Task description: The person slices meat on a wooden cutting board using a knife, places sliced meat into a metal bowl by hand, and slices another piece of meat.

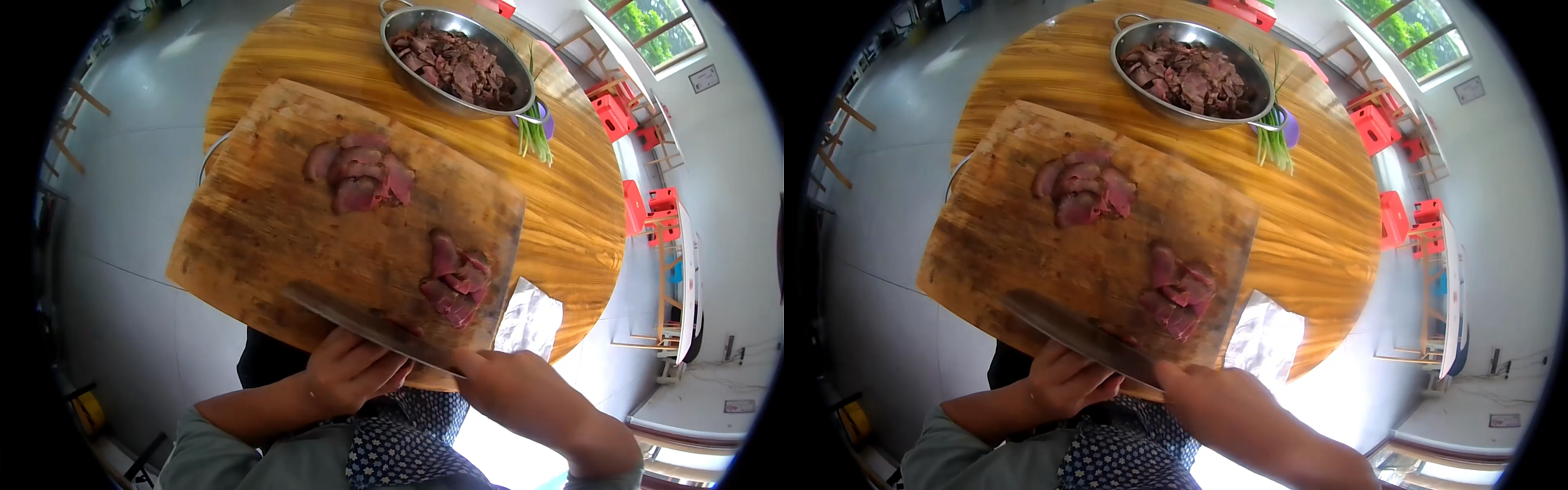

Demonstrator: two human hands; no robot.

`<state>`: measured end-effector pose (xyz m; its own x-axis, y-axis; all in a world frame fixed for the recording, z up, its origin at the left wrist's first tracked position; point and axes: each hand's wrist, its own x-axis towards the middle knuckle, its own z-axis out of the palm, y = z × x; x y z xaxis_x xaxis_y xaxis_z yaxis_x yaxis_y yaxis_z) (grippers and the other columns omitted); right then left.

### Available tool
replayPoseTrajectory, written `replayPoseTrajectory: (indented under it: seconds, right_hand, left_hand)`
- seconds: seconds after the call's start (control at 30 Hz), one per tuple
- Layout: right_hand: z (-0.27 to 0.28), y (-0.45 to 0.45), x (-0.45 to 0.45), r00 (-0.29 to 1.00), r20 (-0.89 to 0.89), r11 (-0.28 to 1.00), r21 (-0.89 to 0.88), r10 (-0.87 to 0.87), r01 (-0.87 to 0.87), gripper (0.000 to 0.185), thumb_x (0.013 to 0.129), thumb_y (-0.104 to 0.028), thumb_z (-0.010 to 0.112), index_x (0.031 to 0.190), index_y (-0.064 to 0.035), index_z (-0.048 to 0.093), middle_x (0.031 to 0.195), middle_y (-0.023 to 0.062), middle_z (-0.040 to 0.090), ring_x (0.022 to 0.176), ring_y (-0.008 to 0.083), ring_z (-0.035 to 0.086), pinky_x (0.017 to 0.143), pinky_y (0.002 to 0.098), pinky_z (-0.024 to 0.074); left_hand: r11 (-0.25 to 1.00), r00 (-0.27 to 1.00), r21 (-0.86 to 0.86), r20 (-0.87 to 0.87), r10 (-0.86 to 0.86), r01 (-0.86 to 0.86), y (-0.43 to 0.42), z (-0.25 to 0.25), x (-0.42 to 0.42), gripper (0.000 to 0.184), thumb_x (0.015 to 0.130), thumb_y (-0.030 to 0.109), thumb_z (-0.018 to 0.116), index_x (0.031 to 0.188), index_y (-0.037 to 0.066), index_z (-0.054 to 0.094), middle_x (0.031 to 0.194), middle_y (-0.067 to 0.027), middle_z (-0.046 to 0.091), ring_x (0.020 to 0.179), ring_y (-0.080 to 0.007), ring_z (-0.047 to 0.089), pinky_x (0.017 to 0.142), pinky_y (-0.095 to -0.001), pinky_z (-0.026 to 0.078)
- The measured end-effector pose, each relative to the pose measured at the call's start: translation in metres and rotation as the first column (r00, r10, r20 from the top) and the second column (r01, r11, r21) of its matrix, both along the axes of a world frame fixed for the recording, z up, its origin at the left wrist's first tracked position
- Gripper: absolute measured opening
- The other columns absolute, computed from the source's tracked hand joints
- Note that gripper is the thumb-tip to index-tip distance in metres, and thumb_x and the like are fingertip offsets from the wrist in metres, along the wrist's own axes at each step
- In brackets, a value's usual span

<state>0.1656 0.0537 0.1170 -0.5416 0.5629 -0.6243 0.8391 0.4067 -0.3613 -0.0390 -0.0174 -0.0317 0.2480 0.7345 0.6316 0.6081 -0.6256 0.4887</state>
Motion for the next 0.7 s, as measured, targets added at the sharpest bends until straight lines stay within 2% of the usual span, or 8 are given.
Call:
replayPoseTrajectory:
  seconds: [0.07,0.17,0.27,0.5,0.57,0.6,0.67,0.7]
  right_hand:
    - [-0.01,0.003,-0.017,0.986,-0.121,0.994,0.015,0.112,-0.111,0.012,0.097,-0.012,0.049,0.107,-0.0048,0.048,0.083,0.0179,0.068,0.075,0.0427,0.068,0.063,0.0507,0.0535]
    - [-0.015,0.002,-0.013,0.985,-0.151,0.994,0.072,0.087,-0.077,0.016,0.098,-0.018,0.057,0.102,-0.0054,0.049,0.078,0.0173,0.066,0.07,0.0406,0.066,0.059,0.0488,0.0515]
    - [-0.014,-0.008,0.008,0.999,-0.022,0.999,-0.011,-0.037,0.037,0.016,0.098,-0.019,0.057,0.102,-0.0059,0.049,0.077,0.018,0.065,0.07,0.0409,0.066,0.059,0.0491,0.0517]
    - [-0.008,-0.012,0.005,0.998,0.034,0.998,0.039,-0.055,0.053,0.017,0.097,-0.019,0.059,0.101,-0.0056,0.051,0.076,0.0192,0.065,0.07,0.0425,0.066,0.06,0.0516,0.0517]
    - [-0.012,-0.002,-0.015,0.996,0.061,0.996,0.055,0.064,-0.068,0.018,0.096,-0.018,0.055,0.105,-0.0035,0.051,0.087,0.0199,0.068,0.082,0.0398,0.07,0.07,0.0514,0.0538]
    - [-0.014,-0.002,-0.022,0.997,0.044,0.995,0.074,0.062,-0.065,0.018,0.096,-0.018,0.055,0.105,-0.0035,0.051,0.087,0.0199,0.068,0.082,0.0398,0.07,0.07,0.0514,0.0538]
    - [-0.021,-0.001,-0.028,0.976,-0.196,0.981,0.187,0.096,-0.059,0.022,0.095,-0.021,0.058,0.107,-0.0033,0.052,0.085,0.0208,0.068,0.081,0.0387,0.07,0.069,0.0504,0.0536]
    - [-0.038,0.007,-0.021,0.974,-0.206,0.977,0.205,0.096,-0.053,0.022,0.095,-0.021,0.058,0.107,-0.0033,0.052,0.085,0.0208,0.068,0.081,0.0387,0.07,0.069,0.0504,0.0536]
  left_hand:
    - [1.0,1.0,-0.013,-0.014,0.01,-0.01,-0.002,0.002,-0.002,0.032,0.078,0.016,0.082,0.106,0.003,0.074,0.112,-0.012,0.071,0.104,-0.0302,0.069,0.09,-0.0422,0.057]
    - [0.999,0.999,0.007,-0.031,0.032,-0.032,-0.002,0.006,0.0,0.033,0.078,0.017,0.082,0.107,0.004,0.074,0.112,-0.011,0.071,0.103,-0.0288,0.069,0.091,-0.0411,0.057]
    - [0.998,0.999,0.054,-0.005,0.038,-0.037,0.0,0.0,0.002,0.033,0.078,0.017,0.082,0.107,0.004,0.074,0.112,-0.0099,0.071,0.101,-0.0285,0.069,0.09,-0.0401,0.057]
    - [0.999,1.0,0.042,0.028,0.008,-0.009,0.001,0.001,0.001,0.035,0.075,0.013,0.082,0.108,0.004,0.075,0.11,-0.01,0.071,0.106,-0.0302,0.068,0.097,-0.0439,0.055]
    - [0.995,0.998,0.08,-0.012,0.066,-0.065,0.002,0.01,0.001,0.033,0.076,0.013,0.081,0.107,0.003,0.072,0.109,-0.0092,0.07,0.097,-0.0278,0.067,0.085,-0.0376,0.057]
    - [0.993,0.997,0.099,-0.03,0.065,-0.062,0.0,0.011,0.0,0.033,0.076,0.013,0.081,0.107,0.003,0.072,0.109,-0.0092,0.07,0.097,-0.0278,0.067,0.085,-0.0376,0.057]
    - [0.998,1.0,0.069,-0.029,0.01,-0.008,-0.002,0.008,-0.002,0.035,0.076,0.01,0.081,0.108,0.002,0.071,0.106,-0.0086,0.07,0.093,-0.0286,0.066,0.082,-0.0373,0.057]
    - [0.996,0.999,0.086,-0.041,0.007,-0.003,-0.003,0.007,-0.002,0.035,0.076,0.01,0.081,0.108,0.002,0.071,0.106,-0.0086,0.07,0.093,-0.0286,0.066,0.082,-0.0373,0.057]
